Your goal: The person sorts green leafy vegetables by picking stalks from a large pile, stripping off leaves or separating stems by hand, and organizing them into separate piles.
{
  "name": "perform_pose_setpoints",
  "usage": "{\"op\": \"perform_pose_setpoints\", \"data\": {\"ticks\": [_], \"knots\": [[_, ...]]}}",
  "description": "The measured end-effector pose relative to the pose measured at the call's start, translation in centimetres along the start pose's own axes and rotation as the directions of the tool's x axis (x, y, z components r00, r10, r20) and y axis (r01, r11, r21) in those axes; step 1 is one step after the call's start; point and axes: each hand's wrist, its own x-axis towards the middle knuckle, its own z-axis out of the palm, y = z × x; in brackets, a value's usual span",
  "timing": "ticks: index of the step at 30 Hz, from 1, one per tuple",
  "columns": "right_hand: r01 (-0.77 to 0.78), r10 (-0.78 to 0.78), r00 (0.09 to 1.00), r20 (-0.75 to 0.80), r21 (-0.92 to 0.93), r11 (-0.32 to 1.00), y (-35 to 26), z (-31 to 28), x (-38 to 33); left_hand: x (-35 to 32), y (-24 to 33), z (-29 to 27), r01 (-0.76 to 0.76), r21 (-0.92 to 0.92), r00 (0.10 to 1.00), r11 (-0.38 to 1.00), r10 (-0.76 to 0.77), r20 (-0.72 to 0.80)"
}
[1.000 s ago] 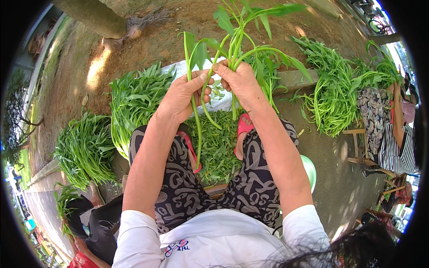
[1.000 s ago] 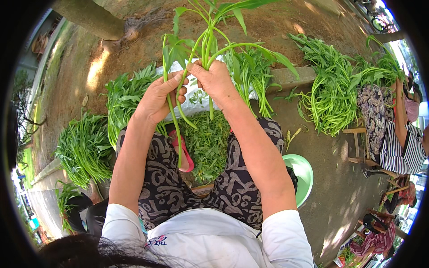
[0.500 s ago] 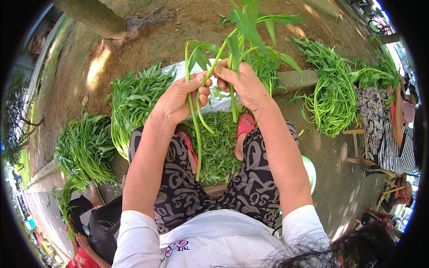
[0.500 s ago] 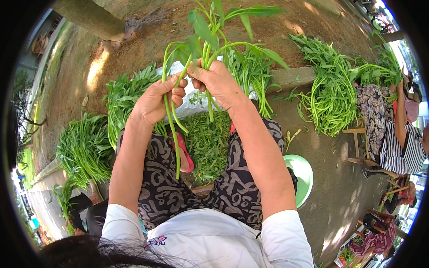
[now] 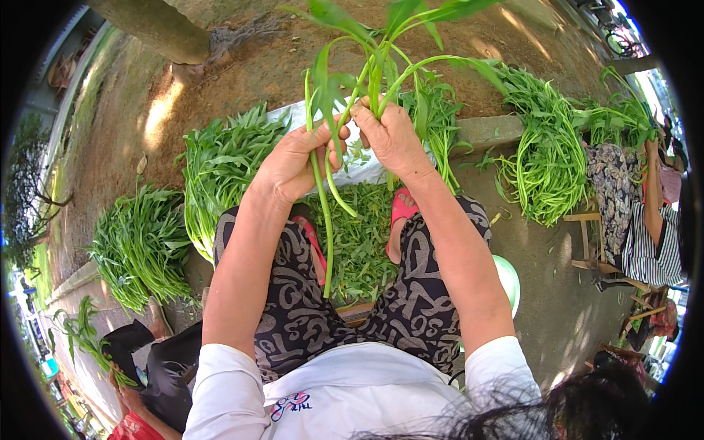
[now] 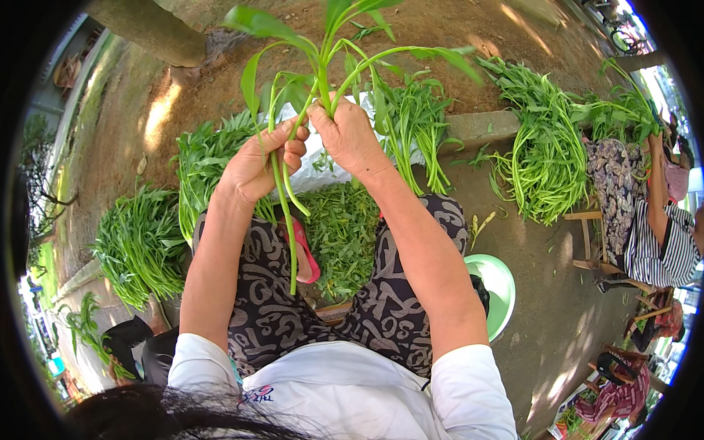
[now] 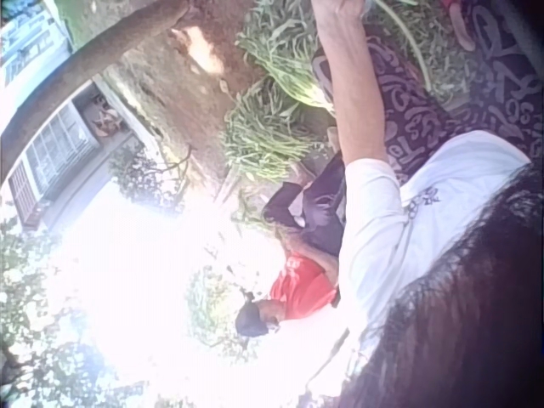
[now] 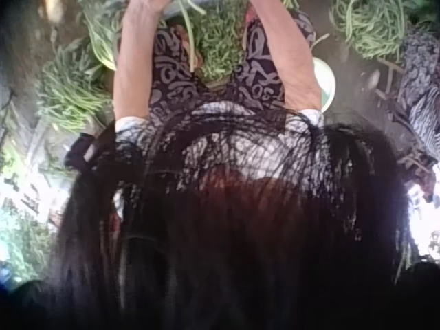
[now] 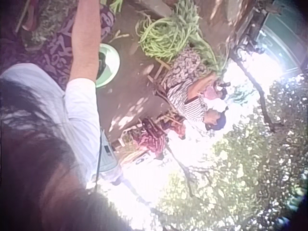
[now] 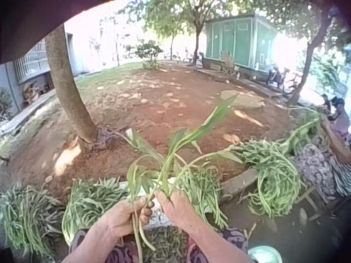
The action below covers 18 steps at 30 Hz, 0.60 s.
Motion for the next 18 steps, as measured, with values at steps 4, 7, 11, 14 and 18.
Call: {"op": "perform_pose_setpoints", "data": {"ticks": [4,7,11,14,18], "knots": [[-0.081,0.069,0.996,0.063,0.217,0.973,0.40,-0.12,0.20,-0.23,0.17,0.51,0.013,0.002,1.000,1.000,-0.013,0.027],[-0.049,0.047,0.998,0.042,0.062,0.997,-0.14,-0.68,0.08,-0.40,0.21,0.43,0.024,-0.023,0.999,0.999,-0.024,0.024],[0.010,-0.009,0.999,0.048,-0.013,1.000,-0.33,-0.95,-0.07,-0.70,0.00,0.62,0.004,0.005,1.000,1.000,-0.004,-0.022],[0.080,-0.080,0.997,0.004,-0.062,0.995,-0.09,-0.52,-0.10,-0.68,0.08,0.38,-0.001,0.038,1.000,0.999,0.001,-0.014],[0.087,-0.094,0.993,-0.068,-0.100,0.991,-0.15,-0.12,-0.26,-0.43,-0.16,0.42,0.008,0.045,1.000,0.999,-0.008,-0.007]]}}
